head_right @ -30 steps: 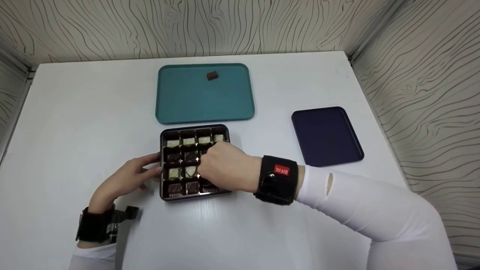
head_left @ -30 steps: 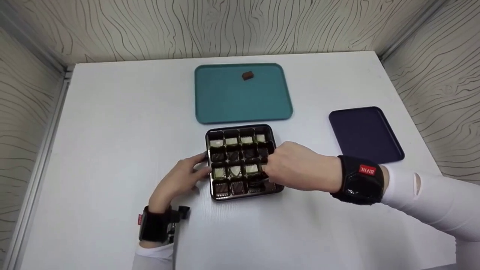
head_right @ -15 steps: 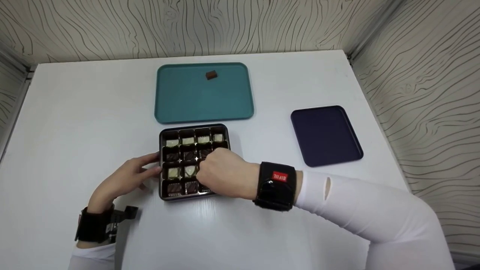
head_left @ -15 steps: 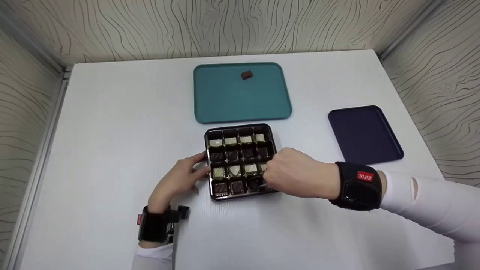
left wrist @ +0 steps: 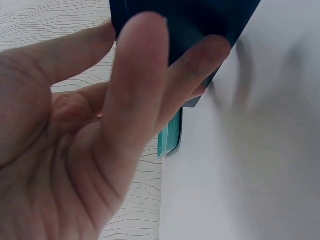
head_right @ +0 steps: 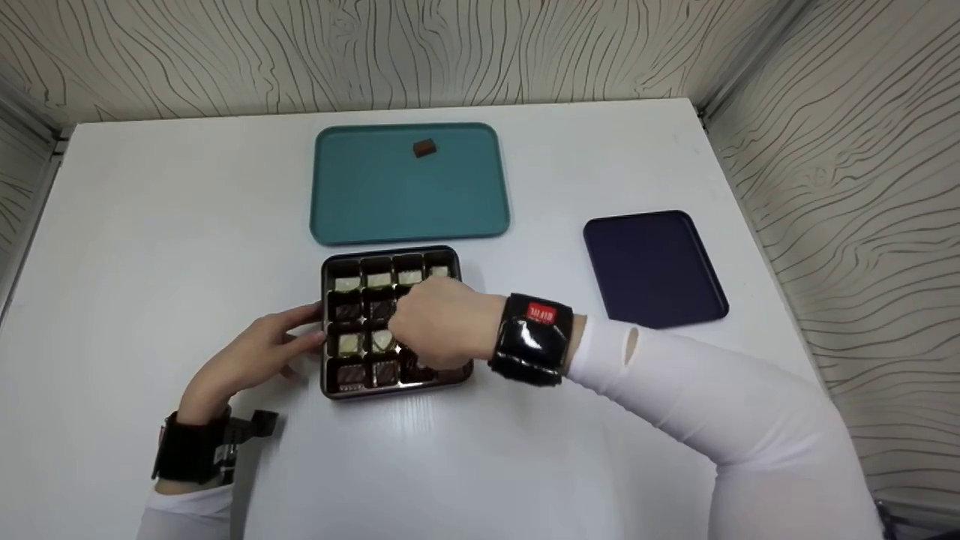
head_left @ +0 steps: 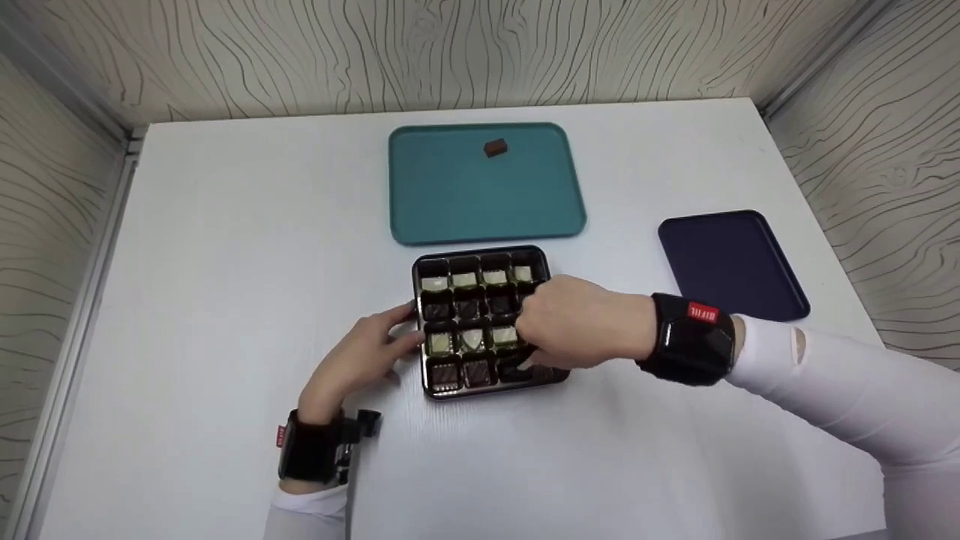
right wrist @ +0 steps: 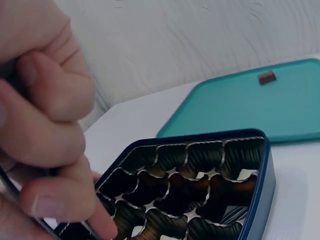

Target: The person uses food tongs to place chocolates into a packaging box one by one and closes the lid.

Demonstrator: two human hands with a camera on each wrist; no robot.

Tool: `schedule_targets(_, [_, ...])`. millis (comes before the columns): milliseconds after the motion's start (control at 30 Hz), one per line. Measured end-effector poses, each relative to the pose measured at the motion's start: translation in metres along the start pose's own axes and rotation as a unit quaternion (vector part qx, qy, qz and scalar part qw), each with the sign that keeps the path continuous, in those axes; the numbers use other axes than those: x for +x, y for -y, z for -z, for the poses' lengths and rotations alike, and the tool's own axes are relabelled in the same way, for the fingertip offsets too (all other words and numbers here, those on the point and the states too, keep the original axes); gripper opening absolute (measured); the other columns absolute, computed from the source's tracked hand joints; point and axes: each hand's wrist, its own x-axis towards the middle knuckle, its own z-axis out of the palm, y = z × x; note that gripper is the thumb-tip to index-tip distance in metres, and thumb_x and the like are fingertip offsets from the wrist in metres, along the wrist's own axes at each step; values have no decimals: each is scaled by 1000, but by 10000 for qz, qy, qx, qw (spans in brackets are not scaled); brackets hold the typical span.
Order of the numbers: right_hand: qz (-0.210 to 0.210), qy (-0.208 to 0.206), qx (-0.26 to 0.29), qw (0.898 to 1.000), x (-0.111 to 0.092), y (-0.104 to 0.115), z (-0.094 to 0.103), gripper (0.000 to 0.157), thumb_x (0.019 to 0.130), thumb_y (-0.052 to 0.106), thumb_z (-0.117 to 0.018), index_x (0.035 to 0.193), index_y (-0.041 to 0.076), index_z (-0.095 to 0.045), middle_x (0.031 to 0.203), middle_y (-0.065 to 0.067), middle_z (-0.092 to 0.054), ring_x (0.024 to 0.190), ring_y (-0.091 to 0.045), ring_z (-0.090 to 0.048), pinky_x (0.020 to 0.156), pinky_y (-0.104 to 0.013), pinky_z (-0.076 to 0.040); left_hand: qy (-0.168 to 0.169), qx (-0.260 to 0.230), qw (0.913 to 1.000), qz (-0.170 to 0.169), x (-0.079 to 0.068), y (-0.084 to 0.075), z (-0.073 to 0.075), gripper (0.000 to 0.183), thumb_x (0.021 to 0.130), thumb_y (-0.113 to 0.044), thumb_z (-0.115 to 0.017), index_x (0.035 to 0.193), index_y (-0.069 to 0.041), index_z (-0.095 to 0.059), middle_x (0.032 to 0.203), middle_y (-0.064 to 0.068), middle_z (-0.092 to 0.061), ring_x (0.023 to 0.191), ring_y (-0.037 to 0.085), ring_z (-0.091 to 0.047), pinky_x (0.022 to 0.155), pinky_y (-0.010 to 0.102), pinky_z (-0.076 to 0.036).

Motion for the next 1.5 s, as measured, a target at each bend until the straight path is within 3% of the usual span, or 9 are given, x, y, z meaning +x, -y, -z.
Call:
schedule_targets(67, [-199, 303, 493, 9981, 4, -6, 2, 60, 89, 32, -83, 58, 20, -33, 56, 10, -29, 51, -7, -29, 46, -24, -30, -4, 42, 10000, -2, -1, 0, 0, 60, 108, -25, -59, 161, -3, -40, 143, 22, -66, 84, 21, -76, 71, 30, -59])
schedule_targets(167, [-379, 396, 640, 9964, 5, -9, 5, 63, 89, 34, -83, 58, 21, -29, 58, 10, -23, 53, -8, -26, 48, -24, -25, 32, 108, 9999, -27, -1, -1, 0, 61, 108, -25, -58, 162, -3, -39, 139, 23, -69, 77, 21, -76, 72, 30, -59])
schedule_targets(367, [-246, -238, -310, 9989, -13, 4, 11, 59, 86, 27, -83, 57, 20, -32, 56, 10, -28, 52, -7, -23, 45, -22, -24, 82, 195, 9998, -69, 1, -2, 0, 62, 109, -25, -58, 162, -2, -37, 134, 23, -72, 61, 22, -73, 70, 29, -58])
schedule_targets(500, [-248, -566, -601, 9963, -22, 9, 17, 61, 85, 22, -81, 57, 20, -28, 56, 9, -24, 54, -8, -19, 47, -23, -19, 58, 229, 9997, -58, 0, -1, 1, 62, 109, -25, -58, 162, -3, -37, 132, 23, -73, 62, 20, -73, 73, 30, -58])
schedule_targets(633, [-159, -534, -635, 9964, -23, 11, 16, 59, 85, 22, -80, 58, 20, -28, 56, 9, -23, 54, -8, -19, 46, -23, -19, 56, 170, 9998, -5, -1, 0, 2, 61, 109, -25, -57, 162, -3, -37, 141, 23, -68, 64, 20, -73, 74, 31, -58])
schedule_targets(867, [-84, -463, -627, 9969, -13, 12, 6, 57, 84, 17, -80, 56, 19, -30, 57, 10, -26, 55, -8, -19, 43, -24, -23, 87, 109, 9999, -16, 0, 0, 1, 61, 109, -25, -57, 162, -2, -37, 126, 22, -75, 72, 22, -75, 71, 30, -59])
schedule_targets(1167, [-66, -824, -1423, 9864, -12, 26, 6, 55, 76, 0, -71, 55, 21, -24, 60, 9, -15, 59, -8, -11, 47, -23, -9, 112, 99, 9999, -29, 1, -2, 1, 62, 109, -25, -57, 162, -2, -37, 127, 24, -74, 74, 23, -76, 65, 30, -58])
schedule_targets(1333, [-72, -795, -2056, 9754, -17, 39, 7, 51, 76, 0, -73, 51, 22, -34, 53, 11, -25, 61, -9, -8, 46, -24, -9, 47, 315, 9994, -102, -1, -2, 2, 62, 109, -26, -58, 162, -1, -38, 133, 24, -72, 65, 21, -73, 67, 29, -56])
schedule_targets(1500, [-206, -743, -1960, 9776, -25, 44, 10, 50, 74, -1, -73, 50, 23, -36, 54, 12, -26, 60, -9, -9, 46, -25, -9, 53, 281, 9995, -104, -1, -3, 2, 62, 109, -27, -58, 162, -2, -38, 130, 22, -73, 65, 21, -73, 65, 29, -56])
